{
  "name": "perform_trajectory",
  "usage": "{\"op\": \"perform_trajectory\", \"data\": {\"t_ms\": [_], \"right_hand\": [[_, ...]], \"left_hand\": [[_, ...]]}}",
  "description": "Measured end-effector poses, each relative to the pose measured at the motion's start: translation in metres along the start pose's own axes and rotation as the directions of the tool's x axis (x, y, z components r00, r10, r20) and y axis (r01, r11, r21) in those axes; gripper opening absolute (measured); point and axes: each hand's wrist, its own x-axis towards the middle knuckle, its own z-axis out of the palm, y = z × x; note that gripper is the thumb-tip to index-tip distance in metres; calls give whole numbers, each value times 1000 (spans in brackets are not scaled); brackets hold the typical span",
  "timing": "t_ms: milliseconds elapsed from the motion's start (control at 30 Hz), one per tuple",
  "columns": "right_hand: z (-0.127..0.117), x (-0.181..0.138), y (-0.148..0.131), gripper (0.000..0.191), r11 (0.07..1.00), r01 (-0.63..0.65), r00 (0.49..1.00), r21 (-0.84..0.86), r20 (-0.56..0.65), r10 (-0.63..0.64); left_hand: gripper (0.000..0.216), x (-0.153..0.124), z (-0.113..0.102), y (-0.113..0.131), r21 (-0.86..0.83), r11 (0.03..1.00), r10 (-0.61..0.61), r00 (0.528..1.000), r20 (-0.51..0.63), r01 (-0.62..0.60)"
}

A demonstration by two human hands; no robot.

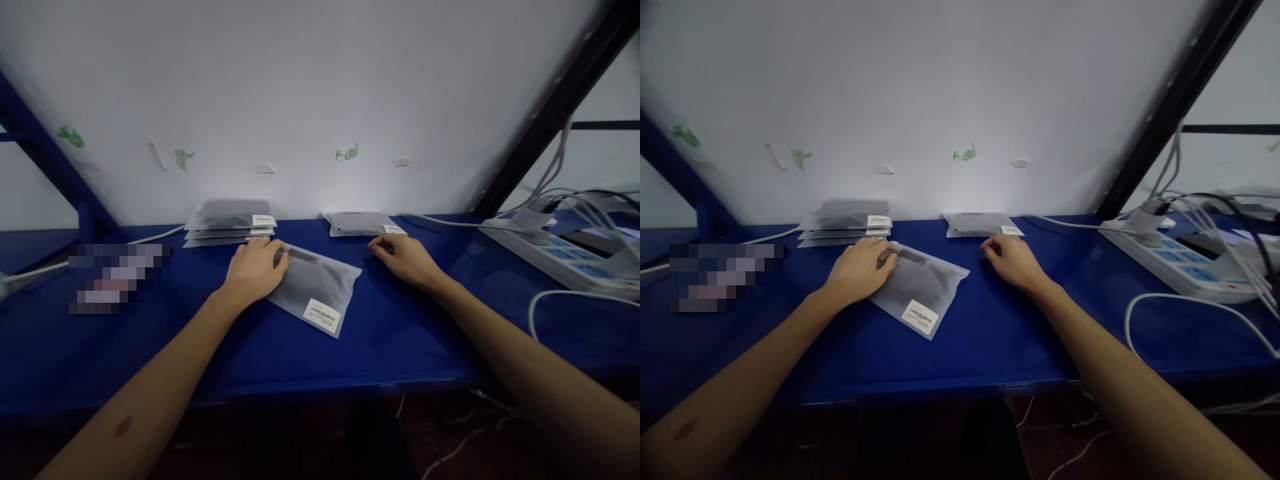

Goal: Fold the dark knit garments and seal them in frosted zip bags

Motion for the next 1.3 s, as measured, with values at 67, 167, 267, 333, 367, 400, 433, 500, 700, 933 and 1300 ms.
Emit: {"op": "perform_trajectory", "data": {"t_ms": [67, 167, 267, 333, 367, 400, 433, 500, 700, 933, 1300], "right_hand": [[0, 0, -1, 17, 1000, 0, 1000, -3, 2, 0], [-1, 0, -2, 17, 1000, -5, 1000, -12, 6, 5], [-1, -1, -3, 17, 1000, -9, 1000, -14, 14, 10], [-2, -1, -4, 17, 1000, -16, 1000, -11, 21, 16], [-2, -1, -4, 18, 1000, -20, 1000, -11, 23, 20], [-2, -2, -4, 18, 1000, -23, 999, -11, 24, 23], [-2, -2, -5, 18, 1000, -24, 999, -11, 24, 25], [-2, -2, -5, 18, 1000, -21, 999, -5, 24, 21], [-2, -2, -5, 17, 1000, -13, 999, -3, 30, 13], [0, -1, 3, 19, 992, 80, 997, -100, 30, -77], [1, 2, 15, 23, 967, 84, 996, -241, 1, -86]], "left_hand": [[35, 1, 2, -1, -13, 999, -50, 999, 10, 50], [44, 1, 3, -1, -9, 991, -130, 990, 59, 130], [50, 2, 2, -3, 9, 985, -172, 982, 81, 172], [48, 2, 1, -5, 23, 983, -185, 980, 74, 184], [46, 3, 0, -7, 34, 981, -192, 979, 67, 190], [44, 3, -1, -9, 49, 979, -199, 978, 59, 196], [42, 3, -2, -11, 68, 976, -209, 976, 55, 205], [38, 4, -3, -14, 105, 970, -226, 972, 61, 219], [28, 5, -7, -16, 136, 962, -253, 962, 100, 239], [26, 4, -8, -17, 137, 969, -216, 973, 82, 204], [23, 6, -9, -18, -7, 966, -256, 965, 54, 257]]}}
